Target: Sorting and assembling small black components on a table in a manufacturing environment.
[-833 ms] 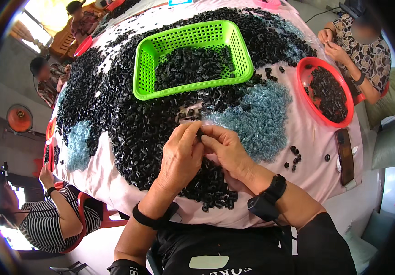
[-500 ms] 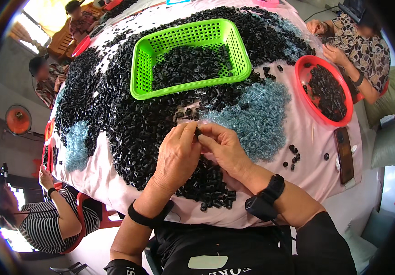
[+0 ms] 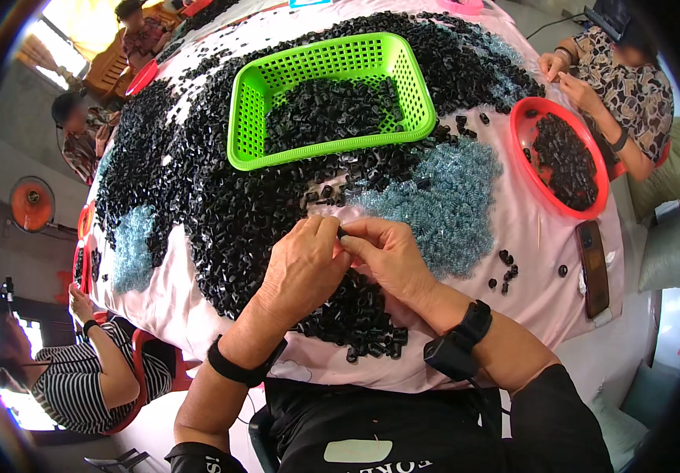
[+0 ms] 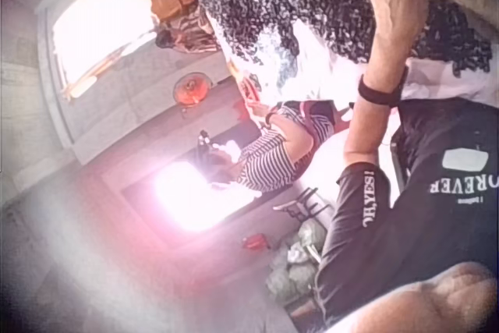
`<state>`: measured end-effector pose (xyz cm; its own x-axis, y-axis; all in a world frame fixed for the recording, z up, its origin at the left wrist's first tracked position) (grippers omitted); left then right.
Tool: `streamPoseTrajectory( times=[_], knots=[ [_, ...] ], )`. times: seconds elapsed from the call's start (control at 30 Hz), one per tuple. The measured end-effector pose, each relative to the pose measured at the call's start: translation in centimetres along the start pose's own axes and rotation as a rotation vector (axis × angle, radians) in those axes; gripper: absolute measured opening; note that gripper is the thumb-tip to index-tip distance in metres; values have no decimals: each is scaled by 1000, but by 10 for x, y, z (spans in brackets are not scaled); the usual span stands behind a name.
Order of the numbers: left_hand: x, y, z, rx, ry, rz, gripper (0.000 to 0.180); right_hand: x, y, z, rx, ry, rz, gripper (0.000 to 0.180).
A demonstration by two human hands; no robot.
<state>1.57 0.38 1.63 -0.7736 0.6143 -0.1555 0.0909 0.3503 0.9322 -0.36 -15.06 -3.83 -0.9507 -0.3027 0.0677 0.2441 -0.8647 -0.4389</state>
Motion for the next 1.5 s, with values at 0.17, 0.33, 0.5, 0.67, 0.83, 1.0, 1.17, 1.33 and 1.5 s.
streamPoseTrajectory(
  times=[0.17,0.33,0.5,0.67,0.83,1.0,1.17,1.33,1.5],
  knots=[
    [0,0,2,-5,3,59,25,-1,0,-9,52,40,6,14],
    [3,-4,4,33,-9,-20,21,-1,-4,-4,33,17,3,14],
    [4,-5,4,26,1,-91,18,1,-2,-1,80,-35,12,16],
    [4,-5,1,-28,11,-61,18,0,-3,-2,100,-9,22,15],
    [3,-4,-1,-97,-30,-44,20,0,1,1,86,-1,42,14],
    [2,-5,0,-92,-58,-38,21,0,1,3,105,8,45,14],
    [4,-9,-1,-155,-41,-47,22,1,-1,8,81,-77,23,13],
    [3,2,-3,-135,22,-27,21,2,0,2,110,-40,35,15],
    [1,26,-3,-81,-168,140,14,-1,2,-6,12,-52,23,17]
  ],
)
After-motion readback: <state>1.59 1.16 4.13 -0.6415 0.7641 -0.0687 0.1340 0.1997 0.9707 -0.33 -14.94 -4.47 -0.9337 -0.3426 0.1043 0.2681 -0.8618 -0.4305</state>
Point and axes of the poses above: each hand's wrist, its own x-axis away from the middle knuckle, its own y-axis out of the back of the hand, z = x × y, the point moved 1 cm from there along -x, towards the middle knuckle, and after that the axes turned 6 degrees about z, right-handed, at the moved point
